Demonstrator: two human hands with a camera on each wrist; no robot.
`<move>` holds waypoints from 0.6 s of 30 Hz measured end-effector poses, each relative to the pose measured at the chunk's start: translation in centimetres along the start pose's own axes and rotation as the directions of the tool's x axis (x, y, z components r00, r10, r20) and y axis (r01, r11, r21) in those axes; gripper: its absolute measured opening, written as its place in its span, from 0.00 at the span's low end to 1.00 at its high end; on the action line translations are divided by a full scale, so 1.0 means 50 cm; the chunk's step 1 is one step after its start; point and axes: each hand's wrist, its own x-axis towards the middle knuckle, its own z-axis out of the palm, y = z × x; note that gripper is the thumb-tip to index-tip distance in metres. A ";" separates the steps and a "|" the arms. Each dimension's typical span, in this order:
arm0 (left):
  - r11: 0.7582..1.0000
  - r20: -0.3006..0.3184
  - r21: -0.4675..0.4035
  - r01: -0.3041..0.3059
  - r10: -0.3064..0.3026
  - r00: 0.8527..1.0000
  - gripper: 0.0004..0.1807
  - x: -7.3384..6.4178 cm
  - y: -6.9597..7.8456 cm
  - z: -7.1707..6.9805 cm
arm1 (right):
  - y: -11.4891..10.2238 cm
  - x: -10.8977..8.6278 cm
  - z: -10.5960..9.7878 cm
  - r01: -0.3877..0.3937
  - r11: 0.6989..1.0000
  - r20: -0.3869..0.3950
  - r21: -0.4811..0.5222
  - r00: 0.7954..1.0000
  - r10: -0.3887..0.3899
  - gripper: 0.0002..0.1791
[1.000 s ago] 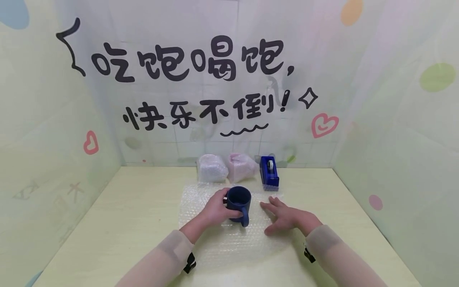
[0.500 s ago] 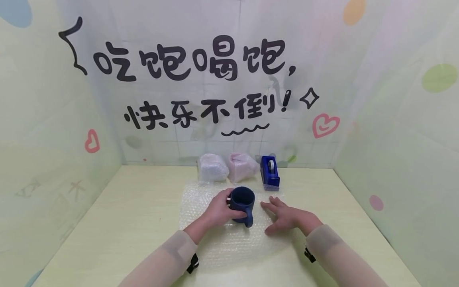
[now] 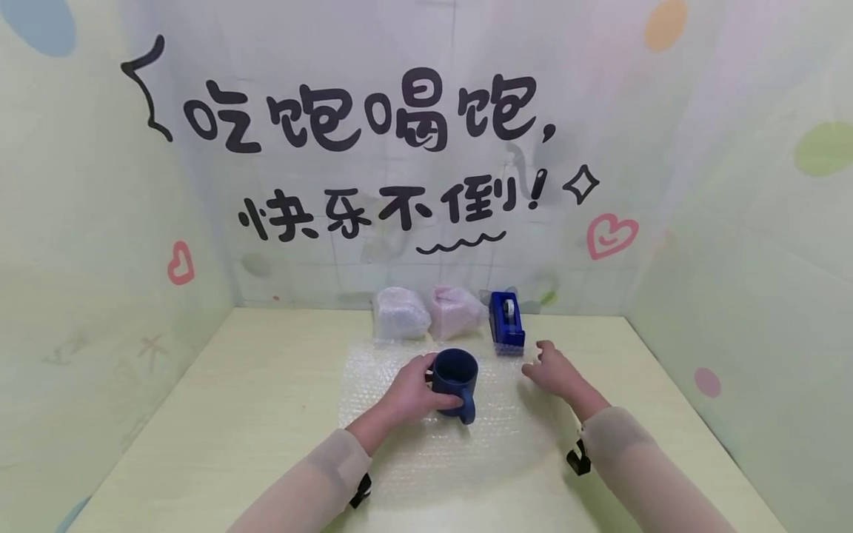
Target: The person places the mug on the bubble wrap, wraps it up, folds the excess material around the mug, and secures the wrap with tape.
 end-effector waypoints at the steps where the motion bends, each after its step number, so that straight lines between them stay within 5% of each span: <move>1: 1.000 -0.001 -0.002 -0.001 0.001 1.000 0.36 -0.001 0.000 -0.002 | 0.000 0.003 0.003 -0.055 0.997 -0.005 0.045 0.998 0.055 0.45; 5: 1.000 0.009 0.002 -0.007 0.007 1.000 0.36 -0.002 0.003 -0.006 | 0.004 0.004 0.016 -0.122 0.984 -0.020 0.132 0.992 0.126 0.40; 10: 1.000 0.010 0.012 0.000 0.000 1.000 0.36 -0.002 0.004 -0.007 | -0.009 -0.002 0.020 -0.031 0.998 -0.127 0.063 0.991 0.039 0.16; 14: 1.000 0.008 0.012 0.003 -0.003 1.000 0.36 -0.003 0.004 -0.009 | -0.028 -0.001 0.018 -0.035 0.998 -0.119 0.052 0.992 0.041 0.29; 18: 1.000 0.008 0.012 0.005 -0.005 1.000 0.35 -0.005 0.002 -0.008 | -0.024 0.004 0.025 -0.089 0.994 -0.069 -0.071 0.994 0.084 0.38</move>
